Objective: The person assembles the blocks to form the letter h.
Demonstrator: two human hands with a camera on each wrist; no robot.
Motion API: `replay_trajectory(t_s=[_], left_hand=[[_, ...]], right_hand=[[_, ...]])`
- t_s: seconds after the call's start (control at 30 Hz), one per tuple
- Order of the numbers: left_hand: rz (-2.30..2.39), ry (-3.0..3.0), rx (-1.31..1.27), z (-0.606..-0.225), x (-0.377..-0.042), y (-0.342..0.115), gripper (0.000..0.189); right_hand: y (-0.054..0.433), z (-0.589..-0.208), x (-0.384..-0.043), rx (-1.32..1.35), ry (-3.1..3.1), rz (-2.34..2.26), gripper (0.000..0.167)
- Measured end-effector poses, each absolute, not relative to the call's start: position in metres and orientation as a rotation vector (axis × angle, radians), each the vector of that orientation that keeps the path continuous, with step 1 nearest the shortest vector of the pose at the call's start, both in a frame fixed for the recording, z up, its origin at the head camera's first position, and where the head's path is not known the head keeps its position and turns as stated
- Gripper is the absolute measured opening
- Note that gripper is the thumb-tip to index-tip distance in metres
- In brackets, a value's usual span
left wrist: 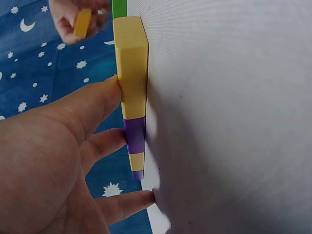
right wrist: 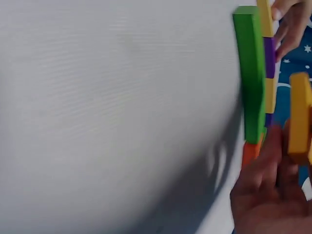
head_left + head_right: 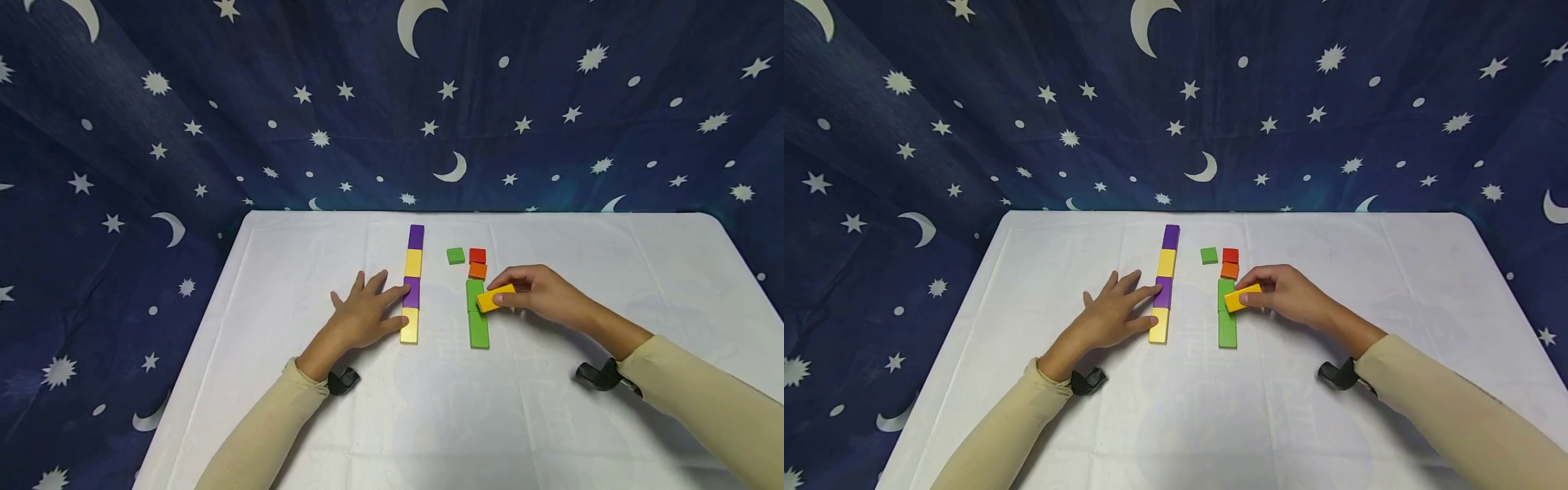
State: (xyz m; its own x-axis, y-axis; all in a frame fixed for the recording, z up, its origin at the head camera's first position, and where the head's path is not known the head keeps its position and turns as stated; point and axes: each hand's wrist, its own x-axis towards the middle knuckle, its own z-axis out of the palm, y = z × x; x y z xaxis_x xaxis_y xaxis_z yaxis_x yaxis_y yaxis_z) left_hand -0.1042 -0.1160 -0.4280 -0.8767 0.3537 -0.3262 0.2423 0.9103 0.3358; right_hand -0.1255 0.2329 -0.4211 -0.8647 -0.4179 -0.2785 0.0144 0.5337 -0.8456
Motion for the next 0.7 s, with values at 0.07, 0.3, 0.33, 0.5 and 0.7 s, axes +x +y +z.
replay_trajectory(t_s=[0.07,0.3,0.33,0.5,0.7], left_hand=[[0.405,2.690,0.439,-0.428,-0.104,-0.116,0.063],[0.412,2.694,0.435,-0.427,-0.104,-0.118,0.063],[0.414,2.694,0.436,-0.427,-0.104,-0.118,0.063],[0.413,2.689,0.435,-0.428,-0.104,-0.117,0.064],[0.412,2.686,0.435,-0.429,-0.105,-0.117,0.064]], right_hand=[[0.227,-0.418,-0.131,-0.299,2.404,-1.278,0.022],[0.208,-0.403,-0.154,-0.171,2.494,-1.294,0.020],[0.206,-0.401,-0.157,-0.163,2.480,-1.304,0.021],[0.194,-0.397,-0.172,-0.109,2.414,-1.322,0.031],[0.180,-0.398,-0.186,-0.024,2.456,-1.278,0.035]])
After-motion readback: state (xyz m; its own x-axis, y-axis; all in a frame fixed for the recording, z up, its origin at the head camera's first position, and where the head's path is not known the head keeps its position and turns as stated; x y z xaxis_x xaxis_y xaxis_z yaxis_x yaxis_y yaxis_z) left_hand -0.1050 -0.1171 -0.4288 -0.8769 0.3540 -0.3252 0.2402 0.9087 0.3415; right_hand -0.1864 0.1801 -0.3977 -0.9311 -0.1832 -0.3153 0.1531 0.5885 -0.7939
